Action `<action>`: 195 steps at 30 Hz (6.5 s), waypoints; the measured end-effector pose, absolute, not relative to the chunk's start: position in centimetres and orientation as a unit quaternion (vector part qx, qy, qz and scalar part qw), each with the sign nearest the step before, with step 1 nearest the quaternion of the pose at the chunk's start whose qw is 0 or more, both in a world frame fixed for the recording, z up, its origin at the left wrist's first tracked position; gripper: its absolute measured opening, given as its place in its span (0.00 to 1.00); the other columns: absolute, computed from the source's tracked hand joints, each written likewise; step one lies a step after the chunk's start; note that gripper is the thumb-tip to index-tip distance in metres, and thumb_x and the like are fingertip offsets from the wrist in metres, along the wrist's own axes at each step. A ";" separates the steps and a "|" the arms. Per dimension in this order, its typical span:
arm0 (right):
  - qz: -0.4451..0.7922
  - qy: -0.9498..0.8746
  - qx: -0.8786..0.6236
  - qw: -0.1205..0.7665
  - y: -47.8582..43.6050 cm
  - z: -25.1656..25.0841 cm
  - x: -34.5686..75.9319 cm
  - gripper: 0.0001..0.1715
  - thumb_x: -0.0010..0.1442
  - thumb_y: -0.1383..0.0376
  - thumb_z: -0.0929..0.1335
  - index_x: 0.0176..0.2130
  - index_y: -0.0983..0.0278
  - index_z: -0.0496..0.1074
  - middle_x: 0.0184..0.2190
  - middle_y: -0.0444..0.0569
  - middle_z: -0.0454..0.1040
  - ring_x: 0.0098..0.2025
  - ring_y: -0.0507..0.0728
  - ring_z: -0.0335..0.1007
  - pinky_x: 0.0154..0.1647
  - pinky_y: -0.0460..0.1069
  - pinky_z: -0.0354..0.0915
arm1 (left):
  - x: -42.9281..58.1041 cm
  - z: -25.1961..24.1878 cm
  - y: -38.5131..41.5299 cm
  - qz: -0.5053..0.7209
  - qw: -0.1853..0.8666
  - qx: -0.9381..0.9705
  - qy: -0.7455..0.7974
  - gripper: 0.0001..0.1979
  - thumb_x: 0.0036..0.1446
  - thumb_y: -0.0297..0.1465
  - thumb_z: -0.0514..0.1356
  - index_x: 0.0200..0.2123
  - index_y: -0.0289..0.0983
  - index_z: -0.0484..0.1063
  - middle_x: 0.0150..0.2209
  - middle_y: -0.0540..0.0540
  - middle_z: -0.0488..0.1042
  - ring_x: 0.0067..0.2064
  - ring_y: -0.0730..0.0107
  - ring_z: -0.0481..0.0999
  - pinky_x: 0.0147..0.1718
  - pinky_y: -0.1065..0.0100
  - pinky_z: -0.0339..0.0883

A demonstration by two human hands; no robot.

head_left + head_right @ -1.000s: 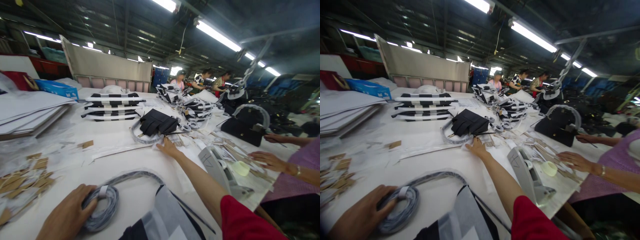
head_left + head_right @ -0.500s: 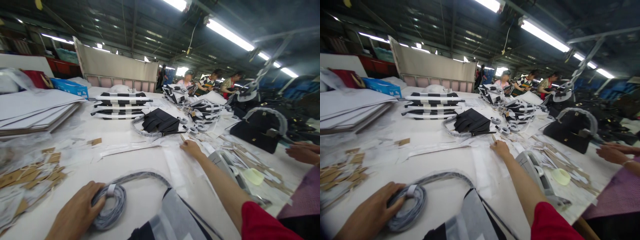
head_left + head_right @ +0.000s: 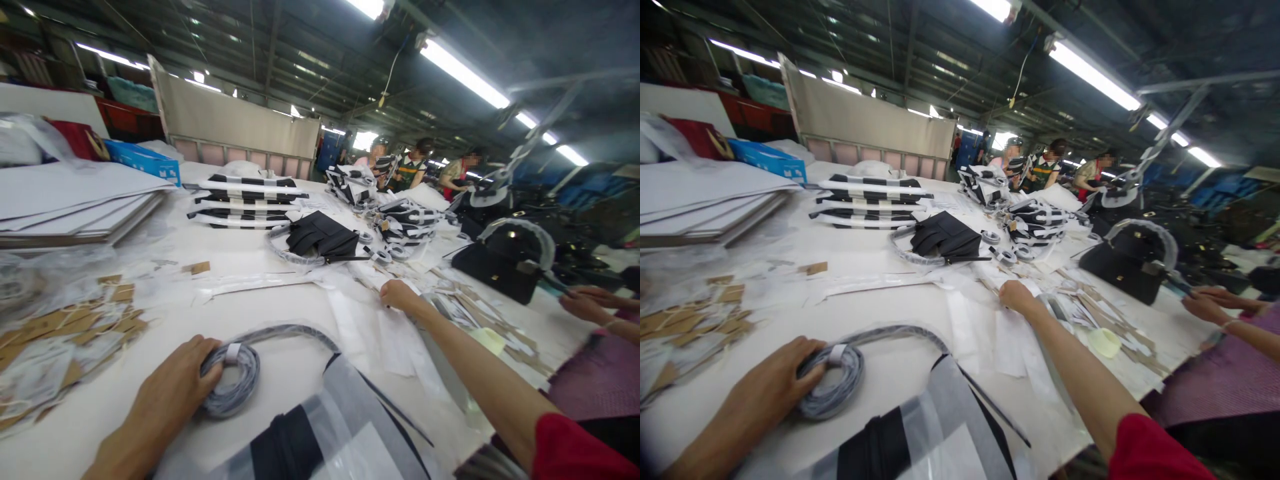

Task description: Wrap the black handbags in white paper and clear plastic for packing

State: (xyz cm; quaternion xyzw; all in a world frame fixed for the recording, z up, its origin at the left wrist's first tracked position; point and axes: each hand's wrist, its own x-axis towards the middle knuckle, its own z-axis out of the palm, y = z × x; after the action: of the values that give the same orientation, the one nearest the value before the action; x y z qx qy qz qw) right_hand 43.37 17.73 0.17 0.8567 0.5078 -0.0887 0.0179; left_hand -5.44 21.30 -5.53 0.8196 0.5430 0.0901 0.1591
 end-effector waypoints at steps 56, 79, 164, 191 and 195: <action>-0.034 0.900 0.379 -0.211 9.9 2.2 12.4 0.11 0.63 0.73 0.61 0.35 0.60 0.68 0.30 0.46 0.74 0.31 0.53 0.72 0.34 0.47 0.69 | -5.2 -2.8 18.4 0.172 0.169 0.800 0.549 0.11 0.60 0.27 0.55 0.44 0.41 0.72 0.45 0.45 0.71 0.44 0.65 0.75 0.44 0.68 0.67; -0.089 0.871 0.465 -0.130 10.9 0.4 11.8 0.06 0.63 0.70 0.63 0.35 0.60 0.67 0.31 0.46 0.76 0.35 0.57 0.72 0.36 0.50 0.64 | -5.1 -2.8 18.3 0.181 0.186 0.807 0.530 0.11 0.60 0.27 0.55 0.46 0.42 0.70 0.46 0.46 0.71 0.45 0.65 0.74 0.45 0.69 0.66; -0.367 0.703 0.548 -0.267 19.1 -3.0 12.1 0.10 0.47 0.67 0.72 0.34 0.63 0.78 0.31 0.45 0.80 0.34 0.57 0.74 0.37 0.49 0.66 | -4.4 -5.2 18.7 0.327 0.254 0.748 0.519 0.06 0.58 0.24 0.56 0.31 0.40 0.63 0.29 0.53 0.66 0.32 0.69 0.66 0.33 0.68 0.56; 0.162 0.888 0.269 -0.336 12.0 6.0 13.2 0.13 0.64 0.72 0.66 0.44 0.58 0.75 0.40 0.45 0.79 0.45 0.55 0.73 0.59 0.58 0.60 | -5.3 1.4 17.4 0.289 0.813 0.423 0.278 0.16 0.44 0.37 0.68 0.31 0.31 0.72 0.27 0.48 0.73 0.29 0.69 0.72 0.30 0.68 0.66; 0.147 0.888 0.267 -0.344 10.5 6.4 12.9 0.13 0.63 0.72 0.66 0.43 0.57 0.74 0.37 0.45 0.79 0.43 0.55 0.72 0.56 0.57 0.61 | -5.3 2.3 15.3 0.316 0.817 0.392 0.281 0.14 0.40 0.34 0.68 0.28 0.32 0.71 0.24 0.52 0.70 0.25 0.76 0.66 0.28 0.72 0.61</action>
State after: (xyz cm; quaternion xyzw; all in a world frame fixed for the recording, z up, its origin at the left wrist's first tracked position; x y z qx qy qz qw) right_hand 12.85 10.50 6.36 0.2669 0.8882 0.1474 -0.3437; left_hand -5.30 15.31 2.34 0.3920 0.2806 0.3162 0.8171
